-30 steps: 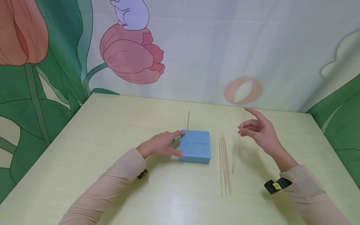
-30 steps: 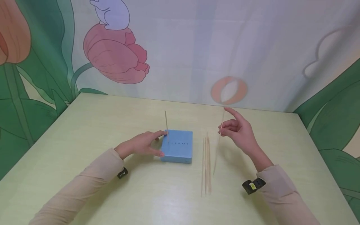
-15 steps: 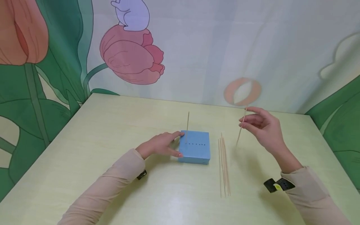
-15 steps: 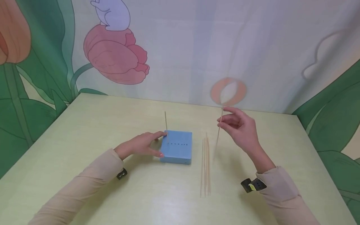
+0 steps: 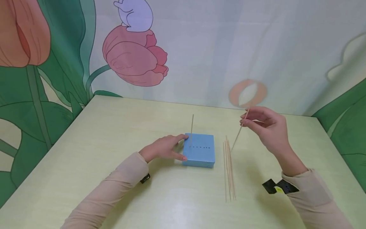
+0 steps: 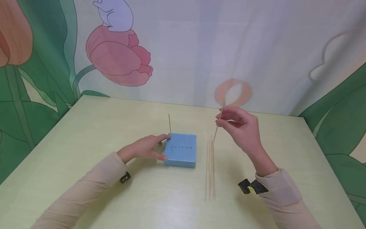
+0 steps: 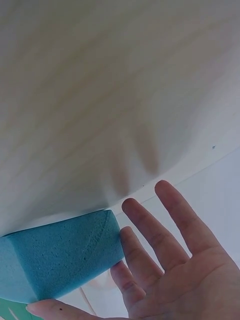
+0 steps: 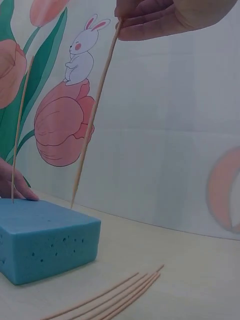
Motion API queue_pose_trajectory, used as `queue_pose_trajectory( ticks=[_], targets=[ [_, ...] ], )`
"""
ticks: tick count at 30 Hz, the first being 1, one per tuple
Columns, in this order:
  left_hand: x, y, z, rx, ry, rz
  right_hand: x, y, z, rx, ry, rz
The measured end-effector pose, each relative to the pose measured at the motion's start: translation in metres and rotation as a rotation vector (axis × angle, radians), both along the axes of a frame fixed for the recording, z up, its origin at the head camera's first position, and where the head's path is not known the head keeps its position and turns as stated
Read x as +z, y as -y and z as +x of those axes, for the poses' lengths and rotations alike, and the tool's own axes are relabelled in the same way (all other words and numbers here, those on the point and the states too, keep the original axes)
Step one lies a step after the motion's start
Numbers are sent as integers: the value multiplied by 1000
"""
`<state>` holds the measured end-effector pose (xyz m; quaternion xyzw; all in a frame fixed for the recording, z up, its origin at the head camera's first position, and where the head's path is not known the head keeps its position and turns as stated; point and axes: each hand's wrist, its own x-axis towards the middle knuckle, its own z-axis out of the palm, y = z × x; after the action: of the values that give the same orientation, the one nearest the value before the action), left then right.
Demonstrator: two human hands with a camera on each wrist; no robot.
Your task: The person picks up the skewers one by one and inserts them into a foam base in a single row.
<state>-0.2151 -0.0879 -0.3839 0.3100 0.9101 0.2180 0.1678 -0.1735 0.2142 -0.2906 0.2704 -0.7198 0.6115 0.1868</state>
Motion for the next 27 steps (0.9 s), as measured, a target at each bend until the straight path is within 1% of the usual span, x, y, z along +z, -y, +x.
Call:
queue_pose_trajectory(
  ticks=[5, 8, 17, 25, 27],
  targets=[
    [1, -1, -1, 1, -15, -18, 4, 8, 0, 25, -4, -45],
    [0, -1, -2, 2, -19, -26, 4, 13, -1, 26, -4, -44],
    [1, -1, -1, -6, -25, -47, 1, 30, -7, 79, -38, -96],
    [2, 0, -1, -13, -24, -46, -5, 49, -12, 66, -81, -33],
    [1, -1, -2, -13, -29, -49, -6, 53, -14, 69, -85, -40]
  ],
)
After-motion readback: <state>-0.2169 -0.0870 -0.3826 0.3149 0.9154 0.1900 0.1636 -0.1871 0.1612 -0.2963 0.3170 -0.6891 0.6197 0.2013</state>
